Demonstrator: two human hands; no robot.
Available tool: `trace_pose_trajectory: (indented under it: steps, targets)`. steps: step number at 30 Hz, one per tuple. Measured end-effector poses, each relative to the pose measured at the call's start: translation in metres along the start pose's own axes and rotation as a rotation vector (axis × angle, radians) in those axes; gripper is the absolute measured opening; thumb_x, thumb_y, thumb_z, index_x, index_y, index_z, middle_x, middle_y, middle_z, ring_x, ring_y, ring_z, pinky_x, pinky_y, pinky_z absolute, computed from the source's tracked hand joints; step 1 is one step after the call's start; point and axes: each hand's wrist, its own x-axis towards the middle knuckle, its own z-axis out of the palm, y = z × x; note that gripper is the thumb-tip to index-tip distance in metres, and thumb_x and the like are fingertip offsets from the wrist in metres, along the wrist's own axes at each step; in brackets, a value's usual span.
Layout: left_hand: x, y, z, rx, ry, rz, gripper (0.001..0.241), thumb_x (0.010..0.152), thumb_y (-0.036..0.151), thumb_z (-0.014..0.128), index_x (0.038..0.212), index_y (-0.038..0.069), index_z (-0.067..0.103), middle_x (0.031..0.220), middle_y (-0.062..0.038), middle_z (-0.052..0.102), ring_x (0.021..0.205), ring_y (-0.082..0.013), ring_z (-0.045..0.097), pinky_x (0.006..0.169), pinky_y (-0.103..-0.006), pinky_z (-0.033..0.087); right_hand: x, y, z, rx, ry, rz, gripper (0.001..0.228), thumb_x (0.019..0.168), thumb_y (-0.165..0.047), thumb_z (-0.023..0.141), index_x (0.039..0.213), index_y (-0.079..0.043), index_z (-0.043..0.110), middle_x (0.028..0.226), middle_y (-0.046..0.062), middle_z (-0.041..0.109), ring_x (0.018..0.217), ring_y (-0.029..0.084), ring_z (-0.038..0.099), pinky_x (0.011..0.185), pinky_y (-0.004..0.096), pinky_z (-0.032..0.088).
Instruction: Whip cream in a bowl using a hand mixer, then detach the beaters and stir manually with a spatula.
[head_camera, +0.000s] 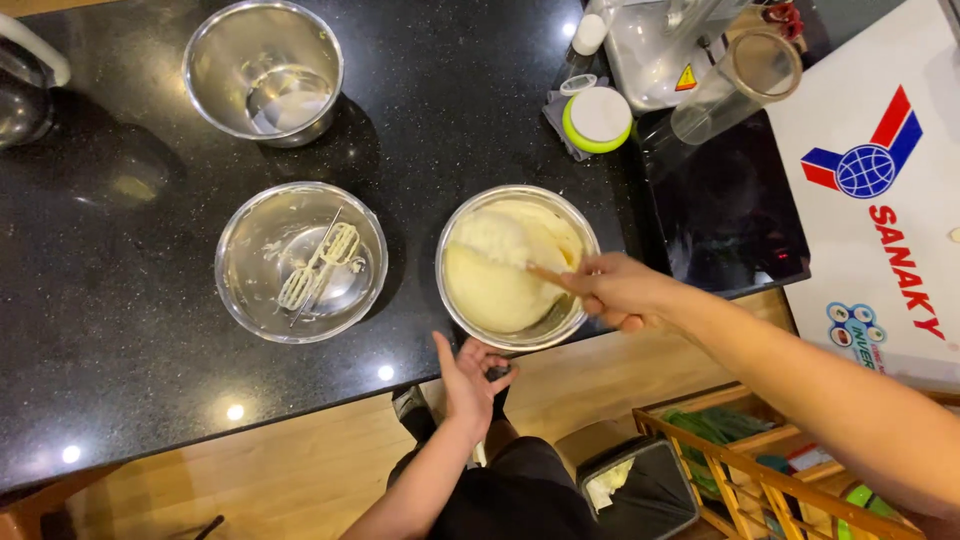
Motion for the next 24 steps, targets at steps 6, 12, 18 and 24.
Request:
trace_pose_trajectory:
  steps: [6, 12, 18, 24]
  targets:
    - [0.05, 0.071, 0.013, 0.318, 0.22, 0.268, 0.081, 0.081, 0.085, 0.027, 0.099, 0.014, 0.061, 0.088, -0.005, 0.06, 0.078, -0.0175, 0.059, 0.068, -0.0425, 0.061, -0.053, -0.016, 0.035, -1.626, 0.269, -0.189, 0.076, 0.095, -0.003, 0.058, 0.163, -0.011, 0.023, 0.095, 0.016, 0.073, 0.077, 0.026, 0.077, 0.063, 0.037, 0.064]
    - [0.102, 0.089, -0.001, 0.397, 0.049, 0.073, 0.107, 0.083, 0.103, 0.014, 0.096, 0.007, 0.06, 0.086, -0.007, 0.055, 0.075, -0.0211, 0.051, 0.05, -0.0351, 0.035, 0.168, 0.182, -0.027, -0.995, 0.055, -0.781, 0.044, 0.089, -0.024, 0.079, 0.125, -0.006, 0.062, 0.095, 0.019, 0.076, 0.073, 0.028, 0.072, 0.056, 0.041, 0.057]
    - [0.035, 0.08, 0.021, 0.194, 0.086, 0.065, 0.105, 0.072, 0.094, 0.016, 0.108, 0.009, 0.065, 0.108, -0.008, 0.066, 0.103, -0.019, 0.064, 0.081, -0.0464, 0.056, -0.023, -0.009, 0.052, -0.126, -0.156, 0.22, 0.049, 0.1, -0.033, 0.059, 0.143, -0.014, 0.045, 0.07, 0.008, 0.063, 0.039, 0.007, 0.033, 0.032, 0.025, 0.025]
    - [0.013, 0.008, -0.005, 0.049, -0.06, 0.044, 0.092, 0.095, 0.085, 0.017, 0.116, 0.006, 0.06, 0.108, -0.014, 0.061, 0.098, -0.0255, 0.059, 0.105, -0.0532, 0.048, 0.033, 0.029, -0.005, 0.405, -0.206, 0.039, 0.043, 0.106, -0.03, 0.062, 0.13, 0.003, 0.049, 0.063, -0.002, 0.053, 0.033, 0.001, 0.032, 0.024, 0.02, 0.024]
